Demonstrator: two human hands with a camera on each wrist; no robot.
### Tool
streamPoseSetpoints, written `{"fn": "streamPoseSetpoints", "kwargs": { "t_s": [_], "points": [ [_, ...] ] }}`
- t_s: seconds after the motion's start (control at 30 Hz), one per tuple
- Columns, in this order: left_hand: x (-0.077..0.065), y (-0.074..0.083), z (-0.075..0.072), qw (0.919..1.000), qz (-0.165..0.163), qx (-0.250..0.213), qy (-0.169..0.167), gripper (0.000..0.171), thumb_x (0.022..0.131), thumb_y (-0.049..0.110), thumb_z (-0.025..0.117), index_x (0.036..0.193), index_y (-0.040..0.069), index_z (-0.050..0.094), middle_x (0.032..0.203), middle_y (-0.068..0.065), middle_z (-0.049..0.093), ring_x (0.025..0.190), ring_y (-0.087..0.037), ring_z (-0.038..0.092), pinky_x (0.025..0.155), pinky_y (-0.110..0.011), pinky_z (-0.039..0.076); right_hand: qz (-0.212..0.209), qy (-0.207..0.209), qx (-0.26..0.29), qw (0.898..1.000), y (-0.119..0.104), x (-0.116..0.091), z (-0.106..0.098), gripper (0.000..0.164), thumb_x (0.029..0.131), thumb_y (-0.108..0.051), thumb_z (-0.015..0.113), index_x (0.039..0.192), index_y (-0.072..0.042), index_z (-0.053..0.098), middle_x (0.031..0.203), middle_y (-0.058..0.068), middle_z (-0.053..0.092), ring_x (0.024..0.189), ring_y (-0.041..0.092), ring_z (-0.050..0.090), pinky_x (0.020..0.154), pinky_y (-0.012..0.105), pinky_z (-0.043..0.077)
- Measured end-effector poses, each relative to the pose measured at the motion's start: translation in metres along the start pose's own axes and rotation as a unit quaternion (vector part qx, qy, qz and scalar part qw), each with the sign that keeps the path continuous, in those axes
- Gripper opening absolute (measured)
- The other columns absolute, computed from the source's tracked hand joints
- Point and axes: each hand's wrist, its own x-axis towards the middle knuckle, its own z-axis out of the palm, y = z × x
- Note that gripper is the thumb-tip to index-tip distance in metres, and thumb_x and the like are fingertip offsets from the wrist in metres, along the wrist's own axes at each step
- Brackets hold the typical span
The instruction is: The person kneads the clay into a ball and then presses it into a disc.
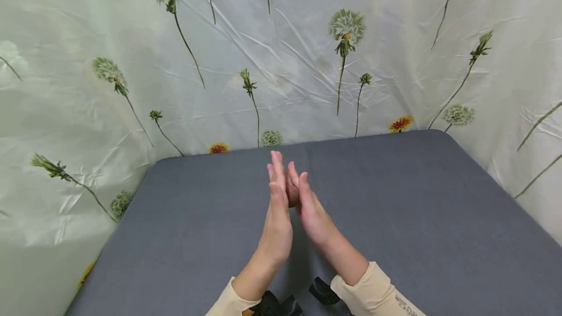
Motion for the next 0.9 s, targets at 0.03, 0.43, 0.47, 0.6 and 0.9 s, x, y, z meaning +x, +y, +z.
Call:
{"fn": "streamPoseSetpoints", "kwargs": {
  "t_s": [0.03,0.43,0.47,0.6,0.9],
  "points": [
    [0.003,0.003,-0.005,0.9999,0.008,-0.002,0.008,0.074,0.108,0.072,-0.001,0.172,0.036,-0.007,0.181,0.015,-0.003,0.167,-0.014,-0.015,0.132,-0.063,-0.008,0.005,-0.007,0.005,1.0,0.002,0.0,0.004,0.085,0.112,-0.065,0.003,0.173,-0.006,0.011,0.182,0.004,-0.006,0.169,0.026,-0.009,0.134,0.063,0.001],
    [0.021,-0.017,-0.026,0.9954,-0.047,-0.076,0.037,0.091,0.099,0.087,0.003,0.172,0.034,-0.011,0.182,0.007,0.001,0.169,-0.02,-0.006,0.131,-0.066,-0.007,-0.056,0.015,-0.1,0.993,-0.01,-0.011,0.027,0.064,0.119,-0.044,0.008,0.172,-0.009,0.002,0.182,0.001,-0.006,0.169,0.024,-0.008,0.134,0.062,-0.001],
    [0.018,-0.019,-0.021,0.9966,-0.044,-0.065,0.026,0.091,0.1,0.085,0.002,0.172,0.032,-0.011,0.182,0.005,0.001,0.169,-0.021,-0.006,0.131,-0.067,-0.007,-0.064,0.028,-0.108,0.992,-0.011,-0.01,0.023,0.065,0.119,-0.044,0.007,0.172,-0.008,0.003,0.182,0.002,-0.005,0.169,0.026,-0.009,0.133,0.063,-0.002],
    [0.004,-0.02,-0.001,0.9993,-0.028,-0.015,-0.02,0.077,0.109,0.071,-0.001,0.171,0.029,-0.015,0.182,0.003,-0.003,0.169,-0.022,-0.006,0.131,-0.069,-0.002,-0.064,0.061,-0.091,0.992,-0.013,-0.005,0.004,0.073,0.117,-0.054,0.005,0.172,-0.006,0.006,0.182,0.004,0.001,0.17,0.026,-0.004,0.133,0.063,-0.003],
    [0.013,-0.011,-0.021,0.999,0.034,0.012,0.026,0.084,0.104,0.08,0.001,0.172,0.032,-0.01,0.182,0.007,-0.005,0.169,-0.018,-0.006,0.133,-0.065,0.001,0.064,-0.059,0.013,0.996,-0.004,-0.001,0.004,0.074,0.115,-0.059,0.01,0.173,-0.017,-0.01,0.182,0.007,-0.005,0.169,0.027,0.0,0.134,0.061,0.007]
  ]
}}
